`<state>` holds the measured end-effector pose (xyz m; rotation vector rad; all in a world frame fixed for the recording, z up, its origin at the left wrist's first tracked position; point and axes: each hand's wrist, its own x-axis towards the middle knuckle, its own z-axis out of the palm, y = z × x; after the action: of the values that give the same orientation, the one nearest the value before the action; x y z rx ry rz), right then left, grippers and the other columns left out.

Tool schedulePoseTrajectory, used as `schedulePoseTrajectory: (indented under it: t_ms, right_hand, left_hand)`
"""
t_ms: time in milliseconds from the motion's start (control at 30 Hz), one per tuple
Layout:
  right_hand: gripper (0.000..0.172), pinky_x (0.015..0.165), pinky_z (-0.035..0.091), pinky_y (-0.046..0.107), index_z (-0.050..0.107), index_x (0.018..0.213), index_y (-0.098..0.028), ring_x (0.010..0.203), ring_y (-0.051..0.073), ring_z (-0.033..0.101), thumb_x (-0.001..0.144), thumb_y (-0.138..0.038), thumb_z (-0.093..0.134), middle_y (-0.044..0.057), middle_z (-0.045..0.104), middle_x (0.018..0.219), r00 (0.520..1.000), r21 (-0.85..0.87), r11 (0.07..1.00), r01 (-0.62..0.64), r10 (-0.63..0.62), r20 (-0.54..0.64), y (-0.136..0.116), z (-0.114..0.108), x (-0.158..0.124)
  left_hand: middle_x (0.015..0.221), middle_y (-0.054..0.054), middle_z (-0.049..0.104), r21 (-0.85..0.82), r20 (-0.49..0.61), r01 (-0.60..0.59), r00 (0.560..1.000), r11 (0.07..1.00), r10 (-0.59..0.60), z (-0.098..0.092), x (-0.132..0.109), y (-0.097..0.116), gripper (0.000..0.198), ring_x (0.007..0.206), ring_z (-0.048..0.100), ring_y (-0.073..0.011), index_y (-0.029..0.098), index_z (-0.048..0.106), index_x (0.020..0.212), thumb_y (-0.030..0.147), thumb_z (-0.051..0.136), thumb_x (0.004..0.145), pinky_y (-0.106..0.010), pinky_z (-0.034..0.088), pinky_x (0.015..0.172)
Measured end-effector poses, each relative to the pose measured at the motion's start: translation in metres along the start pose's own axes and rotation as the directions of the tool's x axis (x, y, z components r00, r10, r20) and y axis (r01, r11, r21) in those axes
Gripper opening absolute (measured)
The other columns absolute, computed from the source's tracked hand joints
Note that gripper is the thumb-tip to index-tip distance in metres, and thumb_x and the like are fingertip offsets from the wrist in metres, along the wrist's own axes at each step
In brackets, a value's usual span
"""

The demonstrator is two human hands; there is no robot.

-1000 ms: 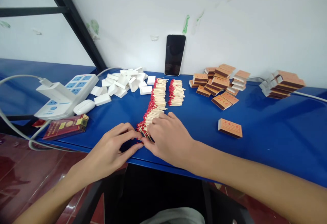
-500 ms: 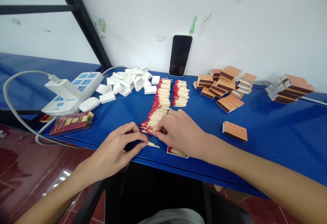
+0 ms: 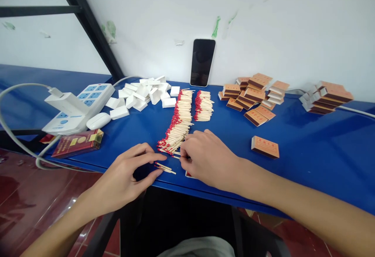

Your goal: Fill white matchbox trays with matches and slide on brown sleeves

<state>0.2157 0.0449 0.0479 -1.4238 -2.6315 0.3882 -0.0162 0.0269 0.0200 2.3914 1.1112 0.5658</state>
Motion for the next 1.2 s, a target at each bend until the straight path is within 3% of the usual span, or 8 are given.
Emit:
schedulePoseTrajectory:
  t_ms: [200, 400, 533, 667, 900, 1200]
  right_hand:
    - [0.019, 0.067, 0.03, 0.032, 0.059, 0.064, -0.02, 0.071, 0.016, 0.055, 0.081, -0.01, 0.061, -0.001, 0.065, 0.07, 0.997, -0.02, 0.996, 0.082, -0.082, -0.015, 0.0, 0.002, 0.0]
    - [0.012, 0.072, 0.035, 0.032, 0.06, 0.074, -0.02, 0.075, 0.015, 0.056, 0.086, -0.015, 0.061, -0.002, 0.064, 0.077, 0.997, 0.153, 0.985, 0.08, -0.075, -0.035, 0.013, 0.009, -0.008]
    - [0.013, 0.075, 0.035, 0.033, 0.061, 0.079, -0.021, 0.069, 0.013, 0.055, 0.092, -0.02, 0.059, -0.003, 0.064, 0.08, 0.993, 0.224, 0.972, 0.068, -0.045, -0.108, 0.012, 0.001, -0.013]
    - [0.015, 0.073, 0.036, 0.033, 0.06, 0.081, -0.022, 0.067, 0.013, 0.053, 0.095, -0.024, 0.055, -0.002, 0.064, 0.078, 0.982, 0.184, 0.976, 0.113, -0.081, -0.172, 0.012, -0.009, -0.023]
    - [0.016, 0.06, 0.038, 0.027, 0.06, 0.079, -0.022, 0.056, 0.011, 0.049, 0.094, -0.024, 0.054, -0.004, 0.056, 0.067, 0.99, 0.119, 0.991, 0.057, -0.041, -0.133, 0.017, -0.008, -0.039]
    - [0.011, 0.048, 0.033, 0.022, 0.059, 0.084, -0.02, 0.048, 0.009, 0.048, 0.093, -0.021, 0.054, -0.006, 0.055, 0.057, 0.985, 0.119, 0.991, 0.055, -0.034, -0.169, 0.013, -0.009, -0.036]
  left_hand:
    - [0.095, -0.003, 0.062, -0.022, -0.032, 0.041, 0.999, 0.999, -0.042, -0.002, -0.005, -0.002, 0.005, 0.089, 0.057, -0.0205, 0.022, 0.063, 0.097, 0.023, 0.061, 0.092, -0.036, 0.045, 0.079]
    - [0.099, -0.003, 0.059, -0.048, -0.025, -0.002, 1.0, 0.999, 0.001, 0.0, -0.008, -0.003, 0.009, 0.091, 0.056, -0.019, 0.024, 0.065, 0.099, 0.021, 0.058, 0.095, -0.035, 0.044, 0.082]
    - [0.101, -0.004, 0.053, -0.011, 0.05, -0.018, 0.999, 1.0, 0.019, -0.001, -0.003, -0.001, 0.014, 0.091, 0.054, -0.0192, 0.025, 0.066, 0.101, 0.023, 0.053, 0.099, -0.035, 0.043, 0.081]
    - [0.099, -0.003, 0.051, 0.091, 0.123, -0.039, 0.992, 0.995, 0.028, -0.004, 0.003, 0.002, 0.017, 0.086, 0.051, -0.0197, 0.025, 0.065, 0.098, 0.023, 0.048, 0.1, -0.037, 0.042, 0.078]
    - [0.098, -0.004, 0.053, 0.197, 0.245, -0.1, 0.968, 0.975, 0.05, -0.009, 0.005, 0.007, 0.019, 0.088, 0.05, -0.0221, 0.019, 0.057, 0.095, 0.017, 0.039, 0.101, -0.043, 0.041, 0.085]
    - [0.096, -0.004, 0.052, 0.18, 0.118, -0.06, 0.992, 0.982, 0.039, -0.009, 0.006, 0.002, 0.02, 0.086, 0.049, -0.0212, 0.019, 0.054, 0.099, 0.024, 0.036, 0.105, -0.037, 0.041, 0.076]
